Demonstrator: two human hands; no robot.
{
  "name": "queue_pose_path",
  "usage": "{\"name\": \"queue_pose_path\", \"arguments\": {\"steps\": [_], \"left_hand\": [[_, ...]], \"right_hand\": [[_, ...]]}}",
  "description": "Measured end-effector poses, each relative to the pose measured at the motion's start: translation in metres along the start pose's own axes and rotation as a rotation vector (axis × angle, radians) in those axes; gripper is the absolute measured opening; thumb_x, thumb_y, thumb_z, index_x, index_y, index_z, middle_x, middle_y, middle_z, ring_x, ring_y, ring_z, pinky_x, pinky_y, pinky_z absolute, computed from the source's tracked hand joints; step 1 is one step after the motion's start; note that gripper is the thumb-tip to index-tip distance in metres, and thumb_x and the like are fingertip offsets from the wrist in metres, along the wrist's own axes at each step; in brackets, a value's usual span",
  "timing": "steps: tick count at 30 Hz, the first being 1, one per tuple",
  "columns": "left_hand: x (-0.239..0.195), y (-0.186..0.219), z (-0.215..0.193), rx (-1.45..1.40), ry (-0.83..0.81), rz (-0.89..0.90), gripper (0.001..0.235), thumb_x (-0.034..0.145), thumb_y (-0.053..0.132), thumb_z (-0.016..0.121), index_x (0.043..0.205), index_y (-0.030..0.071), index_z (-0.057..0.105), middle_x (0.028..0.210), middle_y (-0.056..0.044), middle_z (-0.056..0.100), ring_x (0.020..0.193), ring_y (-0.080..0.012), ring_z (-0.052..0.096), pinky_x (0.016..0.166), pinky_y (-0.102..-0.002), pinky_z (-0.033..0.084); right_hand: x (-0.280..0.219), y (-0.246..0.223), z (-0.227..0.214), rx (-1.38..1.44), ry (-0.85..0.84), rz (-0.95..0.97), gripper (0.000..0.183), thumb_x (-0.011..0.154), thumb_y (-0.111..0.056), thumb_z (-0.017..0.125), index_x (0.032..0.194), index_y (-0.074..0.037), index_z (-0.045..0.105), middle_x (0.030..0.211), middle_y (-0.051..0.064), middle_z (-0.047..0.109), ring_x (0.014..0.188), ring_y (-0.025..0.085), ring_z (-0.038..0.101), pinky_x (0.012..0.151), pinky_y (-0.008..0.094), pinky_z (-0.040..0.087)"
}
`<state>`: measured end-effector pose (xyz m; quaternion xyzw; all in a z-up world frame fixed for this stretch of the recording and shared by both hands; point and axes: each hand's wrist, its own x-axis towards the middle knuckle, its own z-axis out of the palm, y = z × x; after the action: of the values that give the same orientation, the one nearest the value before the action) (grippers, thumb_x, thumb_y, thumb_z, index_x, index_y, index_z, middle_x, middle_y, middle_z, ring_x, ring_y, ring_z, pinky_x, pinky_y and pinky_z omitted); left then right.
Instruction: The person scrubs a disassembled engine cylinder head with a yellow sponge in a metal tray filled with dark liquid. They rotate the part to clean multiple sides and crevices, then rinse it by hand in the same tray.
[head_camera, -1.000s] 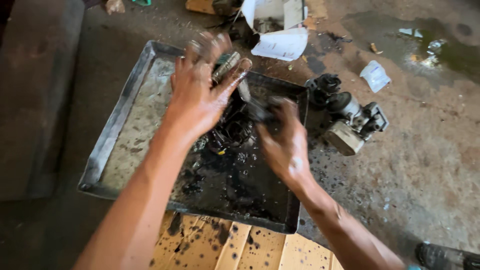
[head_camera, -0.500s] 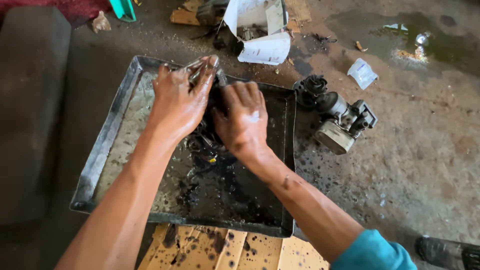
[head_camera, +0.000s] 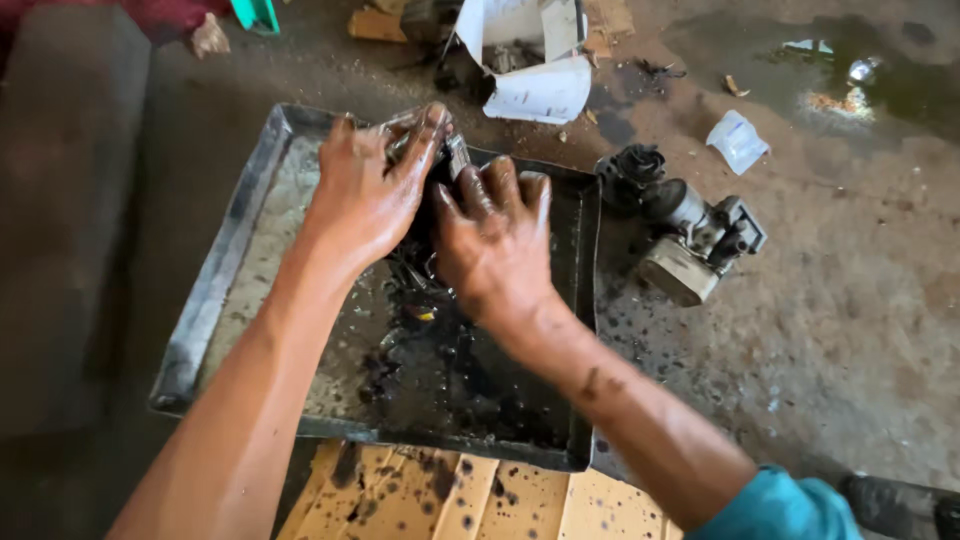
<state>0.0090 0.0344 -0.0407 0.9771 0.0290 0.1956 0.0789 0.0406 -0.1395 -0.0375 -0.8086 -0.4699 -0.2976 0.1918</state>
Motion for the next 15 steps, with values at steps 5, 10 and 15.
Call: {"name": "queue_pose_path", "arguments": {"steps": [5, 10, 15], "left_hand": [[0.010, 0.006, -0.004, -0.212, -0.008, -0.330, 0.068, 0.116, 0.051, 0.041, 0.118, -0.011, 0.068, 0.112, -0.040, 0.062, 0.118, -0.0568, 0.053, 0.124, -0.061, 0.024], [0.006, 0.014, -0.030, -0.471, -0.012, -0.477, 0.059, 0.103, 0.048, 0.044, 0.115, -0.004, 0.069, 0.108, -0.032, 0.069, 0.106, -0.0498, 0.064, 0.112, -0.056, 0.042], [0.006, 0.012, -0.031, -0.541, 0.084, -0.412, 0.040, 0.103, 0.033, 0.054, 0.113, -0.004, 0.067, 0.106, -0.030, 0.067, 0.102, -0.0441, 0.064, 0.099, -0.057, 0.047]], "right_hand": [[0.001, -0.004, 0.003, 0.387, -0.445, 0.314, 0.036, 0.091, -0.019, 0.062, 0.126, -0.010, 0.063, 0.124, 0.014, 0.067, 0.126, 0.038, 0.053, 0.113, 0.063, 0.037], [0.007, 0.015, 0.003, 0.034, -0.207, -0.164, 0.048, 0.080, -0.026, 0.062, 0.127, -0.013, 0.064, 0.125, 0.016, 0.066, 0.123, 0.044, 0.048, 0.101, 0.072, 0.034], [0.005, 0.013, 0.001, 0.060, -0.288, 0.037, 0.046, 0.089, -0.017, 0.060, 0.133, -0.007, 0.063, 0.134, 0.014, 0.062, 0.132, 0.038, 0.051, 0.107, 0.064, 0.038]]}}
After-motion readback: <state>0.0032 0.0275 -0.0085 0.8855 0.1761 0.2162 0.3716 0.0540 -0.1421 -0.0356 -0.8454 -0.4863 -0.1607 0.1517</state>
